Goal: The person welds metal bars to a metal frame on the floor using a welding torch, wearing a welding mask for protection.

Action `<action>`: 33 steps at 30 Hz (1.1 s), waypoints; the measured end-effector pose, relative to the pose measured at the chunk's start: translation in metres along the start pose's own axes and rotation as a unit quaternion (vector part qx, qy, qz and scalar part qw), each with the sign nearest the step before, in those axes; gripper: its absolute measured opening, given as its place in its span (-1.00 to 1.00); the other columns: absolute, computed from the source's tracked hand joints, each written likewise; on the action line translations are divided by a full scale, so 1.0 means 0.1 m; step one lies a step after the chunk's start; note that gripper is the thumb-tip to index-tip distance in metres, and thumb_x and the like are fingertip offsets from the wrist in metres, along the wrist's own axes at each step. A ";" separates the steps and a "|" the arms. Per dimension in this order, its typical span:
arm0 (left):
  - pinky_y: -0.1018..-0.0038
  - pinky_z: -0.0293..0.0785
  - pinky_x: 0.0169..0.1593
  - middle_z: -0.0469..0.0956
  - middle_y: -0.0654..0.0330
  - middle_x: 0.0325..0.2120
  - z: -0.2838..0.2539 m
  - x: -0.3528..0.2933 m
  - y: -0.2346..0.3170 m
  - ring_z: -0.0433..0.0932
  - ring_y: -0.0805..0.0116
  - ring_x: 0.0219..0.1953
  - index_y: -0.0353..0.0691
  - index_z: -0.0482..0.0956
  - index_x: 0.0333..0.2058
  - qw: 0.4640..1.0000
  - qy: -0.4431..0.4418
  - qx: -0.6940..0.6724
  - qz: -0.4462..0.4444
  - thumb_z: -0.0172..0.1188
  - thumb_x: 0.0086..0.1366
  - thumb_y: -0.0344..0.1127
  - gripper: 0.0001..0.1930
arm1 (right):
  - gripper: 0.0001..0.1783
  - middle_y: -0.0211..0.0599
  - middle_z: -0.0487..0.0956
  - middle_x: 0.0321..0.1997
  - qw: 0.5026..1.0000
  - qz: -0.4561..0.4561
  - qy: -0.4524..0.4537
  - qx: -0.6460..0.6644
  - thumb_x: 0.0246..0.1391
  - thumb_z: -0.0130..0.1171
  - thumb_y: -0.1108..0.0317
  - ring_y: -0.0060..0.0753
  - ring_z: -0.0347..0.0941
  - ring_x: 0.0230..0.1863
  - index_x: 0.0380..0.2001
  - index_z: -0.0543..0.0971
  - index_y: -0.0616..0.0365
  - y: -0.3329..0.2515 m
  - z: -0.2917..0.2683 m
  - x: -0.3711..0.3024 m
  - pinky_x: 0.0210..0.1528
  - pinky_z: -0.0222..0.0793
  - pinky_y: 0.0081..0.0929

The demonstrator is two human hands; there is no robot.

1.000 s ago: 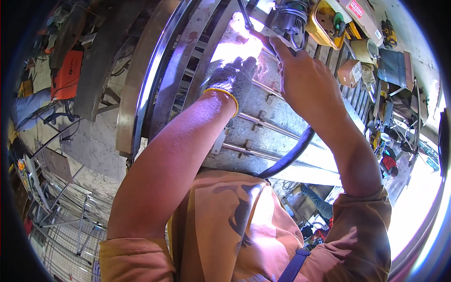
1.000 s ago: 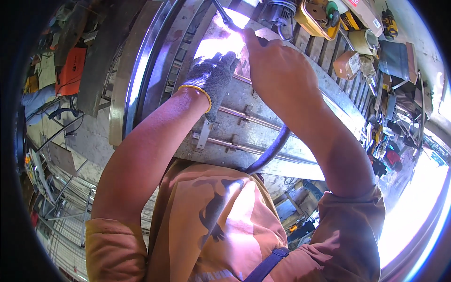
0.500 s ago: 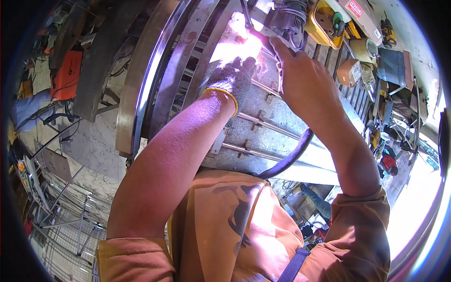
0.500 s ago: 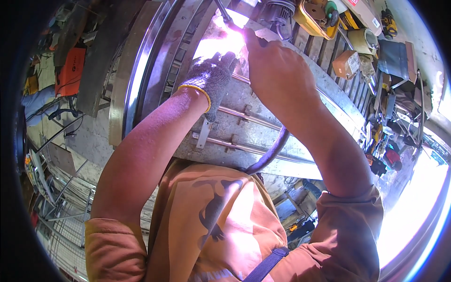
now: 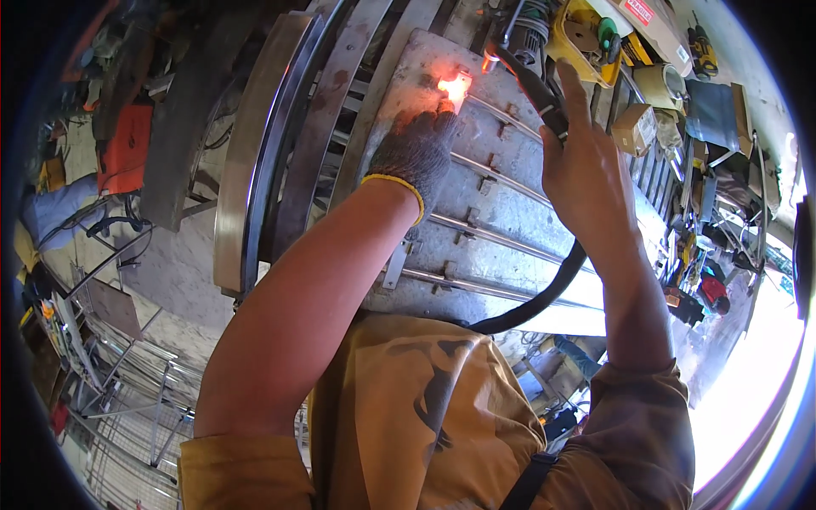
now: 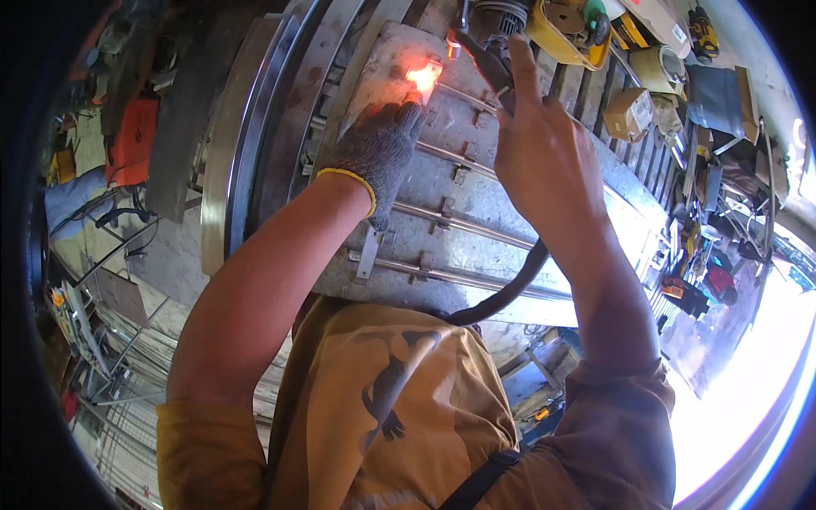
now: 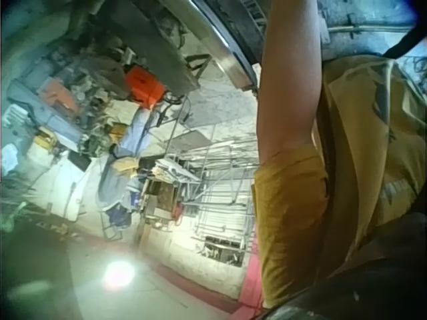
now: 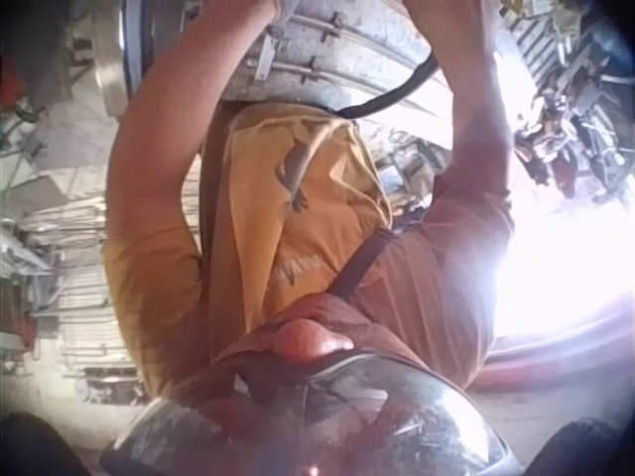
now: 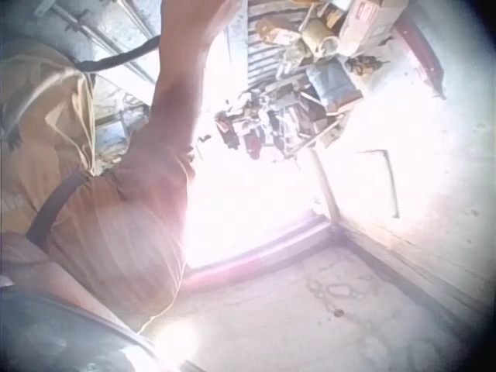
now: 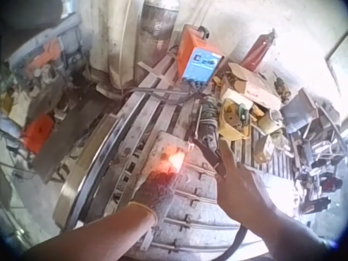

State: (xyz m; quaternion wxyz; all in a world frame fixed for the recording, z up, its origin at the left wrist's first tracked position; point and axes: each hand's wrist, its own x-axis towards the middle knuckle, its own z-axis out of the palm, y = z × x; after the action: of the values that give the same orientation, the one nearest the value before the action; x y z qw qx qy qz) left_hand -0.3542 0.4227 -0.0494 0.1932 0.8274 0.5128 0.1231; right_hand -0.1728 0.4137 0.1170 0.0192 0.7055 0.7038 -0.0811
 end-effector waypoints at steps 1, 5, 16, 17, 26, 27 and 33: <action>0.05 0.55 0.19 0.64 -0.09 -0.06 0.00 0.00 0.00 0.62 -0.09 0.07 -0.19 0.47 0.23 1.000 0.000 0.002 0.004 0.02 0.43 -0.40 -0.59 | -0.15 0.21 0.74 -0.08 1.000 0.004 0.003 0.002 0.40 0.21 0.40 0.34 0.73 -0.12 0.62 0.09 -0.16 0.05 0.01 -0.03 -0.08 0.66 0.14; 0.05 0.55 0.19 0.64 -0.07 -0.04 -0.02 -0.02 0.03 0.62 -0.11 0.07 -0.20 0.46 0.21 1.000 -0.011 0.006 0.018 0.06 0.41 -0.40 -0.59 | -0.14 0.24 0.74 -0.11 0.998 0.018 0.034 0.053 0.38 0.24 0.39 0.32 0.74 -0.15 0.61 0.09 -0.13 0.22 0.08 -0.14 -0.16 0.68 0.14; 0.04 0.51 0.10 0.54 -0.10 0.03 -0.32 -0.16 0.09 0.55 -0.09 0.10 -0.28 0.60 0.14 0.982 -0.157 0.084 0.066 0.33 0.31 -0.38 -0.58 | -0.10 0.27 0.71 -0.20 0.978 0.067 0.075 0.185 0.31 0.27 0.47 0.35 0.73 -0.27 0.61 0.08 0.00 0.48 0.18 -0.58 -0.26 0.66 0.14; 0.06 0.51 0.09 0.53 -0.07 -0.01 -0.27 -0.22 0.04 0.54 -0.08 0.07 -0.28 0.62 0.12 0.992 -0.109 0.044 0.052 0.29 0.31 -0.42 -0.61 | -0.10 0.27 0.71 -0.20 0.975 0.069 0.084 0.196 0.31 0.27 0.47 0.35 0.73 -0.27 0.61 0.08 0.00 0.50 0.21 -0.62 -0.26 0.66 0.14; 0.02 0.47 0.13 0.45 -0.12 0.01 -0.41 -0.34 0.16 0.49 -0.08 0.02 -0.36 0.46 0.29 0.952 -0.140 0.237 0.137 0.23 0.24 -0.39 -0.40 | -0.10 0.18 0.70 -0.21 0.930 0.127 0.110 0.326 0.34 0.26 0.50 0.22 0.74 -0.28 0.62 0.08 0.02 0.83 0.54 -0.96 -0.27 0.64 0.01; 0.02 0.47 0.13 0.45 -0.12 0.01 -0.38 -0.35 0.16 0.49 -0.08 0.02 -0.36 0.46 0.29 0.950 -0.138 0.244 0.141 0.23 0.24 -0.39 -0.40 | -0.09 0.32 0.70 -0.08 0.926 0.130 0.101 0.340 0.32 0.26 0.49 0.40 0.72 -0.23 0.62 0.07 0.03 0.87 0.56 -0.98 -0.27 0.66 0.12; 0.07 0.50 0.08 0.47 -0.12 0.04 -0.43 -0.38 0.20 0.51 -0.05 0.01 -0.35 0.41 0.33 0.929 -0.204 0.281 0.126 0.17 0.31 -0.31 -0.38 | -0.10 0.35 0.70 -0.04 0.903 0.152 0.102 0.390 0.31 0.26 0.52 0.43 0.71 -0.16 0.61 0.09 0.08 0.99 0.63 -1.03 -0.19 0.67 0.10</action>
State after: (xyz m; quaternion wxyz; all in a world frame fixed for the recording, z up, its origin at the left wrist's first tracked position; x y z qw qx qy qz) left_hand -0.3723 0.3889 -0.0018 0.0362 0.9130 0.3673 -0.1739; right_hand -0.0791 0.3020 0.0613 -0.3168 0.7593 0.4986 -0.2728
